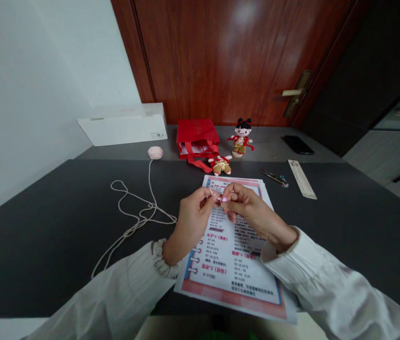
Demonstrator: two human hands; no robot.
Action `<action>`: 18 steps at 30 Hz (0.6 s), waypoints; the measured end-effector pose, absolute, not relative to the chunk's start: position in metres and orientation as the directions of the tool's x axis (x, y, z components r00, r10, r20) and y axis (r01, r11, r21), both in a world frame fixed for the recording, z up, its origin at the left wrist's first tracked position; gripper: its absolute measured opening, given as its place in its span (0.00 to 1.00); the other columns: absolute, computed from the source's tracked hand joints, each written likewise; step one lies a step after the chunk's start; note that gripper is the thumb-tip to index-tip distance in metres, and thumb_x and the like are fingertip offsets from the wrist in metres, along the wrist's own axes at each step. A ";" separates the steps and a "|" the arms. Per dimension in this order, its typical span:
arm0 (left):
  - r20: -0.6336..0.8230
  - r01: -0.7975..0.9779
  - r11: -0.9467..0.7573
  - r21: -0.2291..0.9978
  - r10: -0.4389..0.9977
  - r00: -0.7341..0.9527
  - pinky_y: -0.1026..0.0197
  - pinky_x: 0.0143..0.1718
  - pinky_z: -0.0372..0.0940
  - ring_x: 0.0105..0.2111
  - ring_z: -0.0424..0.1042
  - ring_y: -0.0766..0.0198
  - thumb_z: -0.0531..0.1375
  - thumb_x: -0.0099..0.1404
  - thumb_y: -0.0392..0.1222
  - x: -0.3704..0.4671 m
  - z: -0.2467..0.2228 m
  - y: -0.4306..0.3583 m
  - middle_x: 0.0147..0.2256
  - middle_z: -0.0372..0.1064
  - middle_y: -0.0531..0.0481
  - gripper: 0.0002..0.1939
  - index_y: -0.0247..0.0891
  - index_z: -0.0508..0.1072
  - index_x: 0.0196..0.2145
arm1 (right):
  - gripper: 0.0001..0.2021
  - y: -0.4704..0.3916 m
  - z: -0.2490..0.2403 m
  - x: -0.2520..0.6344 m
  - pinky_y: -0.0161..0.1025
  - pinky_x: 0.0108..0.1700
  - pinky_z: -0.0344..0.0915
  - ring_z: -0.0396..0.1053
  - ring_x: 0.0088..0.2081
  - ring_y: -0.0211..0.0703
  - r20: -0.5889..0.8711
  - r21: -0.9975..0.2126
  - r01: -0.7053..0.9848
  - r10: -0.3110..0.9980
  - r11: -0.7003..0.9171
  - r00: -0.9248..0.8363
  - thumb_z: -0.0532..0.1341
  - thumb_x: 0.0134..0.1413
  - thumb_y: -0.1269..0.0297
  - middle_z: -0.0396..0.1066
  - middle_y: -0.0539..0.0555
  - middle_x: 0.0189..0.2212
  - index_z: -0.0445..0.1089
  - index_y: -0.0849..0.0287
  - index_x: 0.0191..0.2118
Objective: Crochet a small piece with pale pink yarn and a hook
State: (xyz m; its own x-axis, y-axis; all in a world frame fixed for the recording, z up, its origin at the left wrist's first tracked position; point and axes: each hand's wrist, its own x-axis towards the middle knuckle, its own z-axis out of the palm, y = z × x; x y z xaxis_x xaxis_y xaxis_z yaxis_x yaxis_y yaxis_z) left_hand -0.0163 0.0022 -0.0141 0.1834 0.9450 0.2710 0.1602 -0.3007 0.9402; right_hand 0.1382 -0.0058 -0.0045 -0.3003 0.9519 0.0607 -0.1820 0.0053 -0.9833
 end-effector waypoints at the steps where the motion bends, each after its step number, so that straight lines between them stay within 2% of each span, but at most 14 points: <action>1: 0.278 0.166 -0.310 0.936 0.942 0.187 0.66 0.29 0.62 0.27 0.69 0.66 0.57 0.62 0.39 -0.017 -0.015 0.002 0.27 0.71 0.53 0.06 0.36 0.72 0.30 | 0.10 -0.005 -0.005 0.138 0.30 0.20 0.55 0.58 0.16 0.28 0.054 -0.983 -0.183 0.952 -0.003 -0.303 0.67 0.46 0.66 0.64 0.42 0.19 0.63 0.58 0.30; 9: 0.343 0.288 -0.388 0.876 0.919 0.196 0.67 0.27 0.60 0.25 0.68 0.68 0.56 0.64 0.38 -0.016 -0.007 -0.005 0.26 0.71 0.53 0.07 0.37 0.70 0.28 | 0.11 -0.004 -0.004 0.139 0.29 0.19 0.55 0.58 0.16 0.28 0.020 -0.983 -0.178 0.946 -0.040 -0.323 0.68 0.45 0.66 0.66 0.42 0.19 0.63 0.59 0.29; 18: 0.337 0.346 -0.392 0.852 0.918 0.210 0.66 0.28 0.62 0.27 0.71 0.66 0.55 0.66 0.40 -0.018 -0.011 -0.006 0.27 0.72 0.52 0.07 0.37 0.69 0.31 | 0.12 -0.003 -0.005 0.141 0.29 0.19 0.55 0.59 0.15 0.28 -0.018 -0.969 -0.228 0.949 -0.094 -0.315 0.70 0.41 0.67 0.67 0.42 0.17 0.64 0.60 0.28</action>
State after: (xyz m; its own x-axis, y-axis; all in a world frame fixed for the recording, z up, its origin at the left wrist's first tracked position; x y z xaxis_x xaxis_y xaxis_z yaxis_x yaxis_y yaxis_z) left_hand -0.0177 -0.0065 -0.0105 0.2101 0.9178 0.3368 0.3464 -0.3921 0.8522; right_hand 0.1411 -0.0032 -0.0045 -0.3154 0.9488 -0.0178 -0.2281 -0.0940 -0.9691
